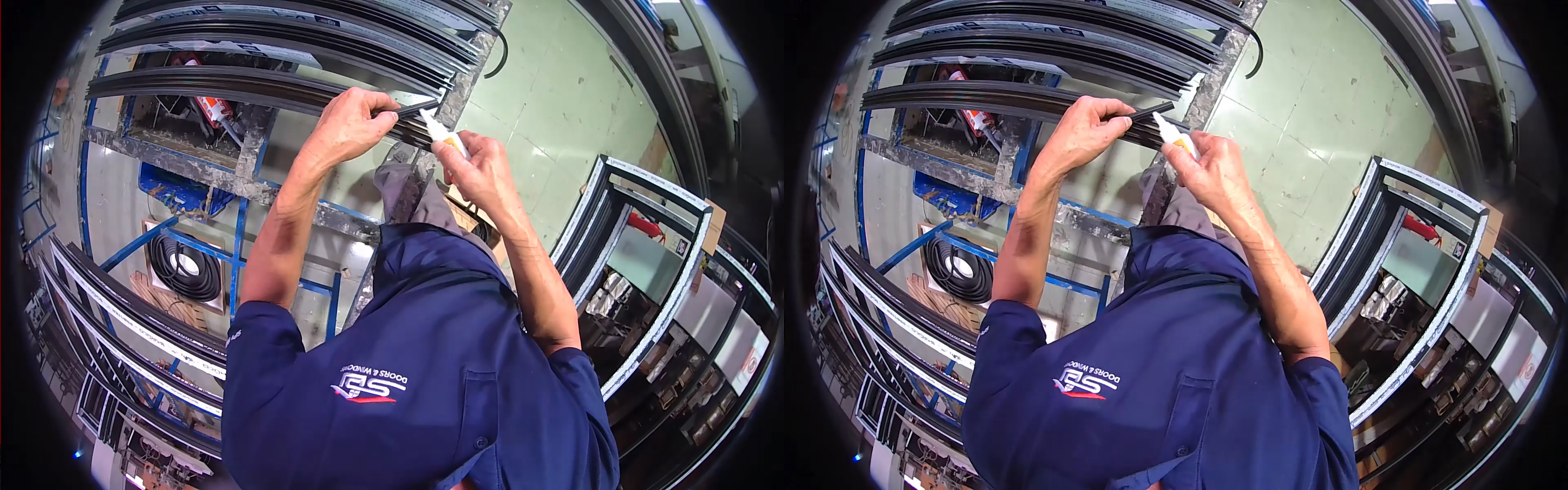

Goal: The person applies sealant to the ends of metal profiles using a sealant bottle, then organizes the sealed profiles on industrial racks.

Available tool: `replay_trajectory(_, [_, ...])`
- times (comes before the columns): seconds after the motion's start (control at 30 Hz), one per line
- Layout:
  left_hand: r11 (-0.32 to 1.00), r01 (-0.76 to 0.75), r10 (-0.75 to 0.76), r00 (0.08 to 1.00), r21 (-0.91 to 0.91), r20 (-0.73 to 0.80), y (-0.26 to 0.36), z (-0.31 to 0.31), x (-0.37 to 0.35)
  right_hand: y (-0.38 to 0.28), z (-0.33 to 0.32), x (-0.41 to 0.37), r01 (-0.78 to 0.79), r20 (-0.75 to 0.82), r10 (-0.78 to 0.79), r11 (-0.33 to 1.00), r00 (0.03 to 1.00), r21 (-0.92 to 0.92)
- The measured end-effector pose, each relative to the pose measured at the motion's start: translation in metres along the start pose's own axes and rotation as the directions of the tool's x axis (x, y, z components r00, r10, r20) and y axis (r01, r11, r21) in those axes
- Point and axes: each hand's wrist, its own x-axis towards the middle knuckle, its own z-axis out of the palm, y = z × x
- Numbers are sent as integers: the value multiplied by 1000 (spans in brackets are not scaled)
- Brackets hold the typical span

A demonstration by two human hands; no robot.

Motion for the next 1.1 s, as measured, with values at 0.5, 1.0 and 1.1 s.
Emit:
replay_trajectory(0.5, [999,31,-32,999,26,42,8,-4,0,7,9,4,37,20,-37,999,999,23])
replay_trajectory(1.0, [999,40,-41,998,23,49,6,-4,1,12,12,8,51,13,-51,999,999,-9])
replay_trajectory(1.1, [999,50,-50,997,7,50,3,-4,1,2,8,4,3,19,-3,999,1000,49])
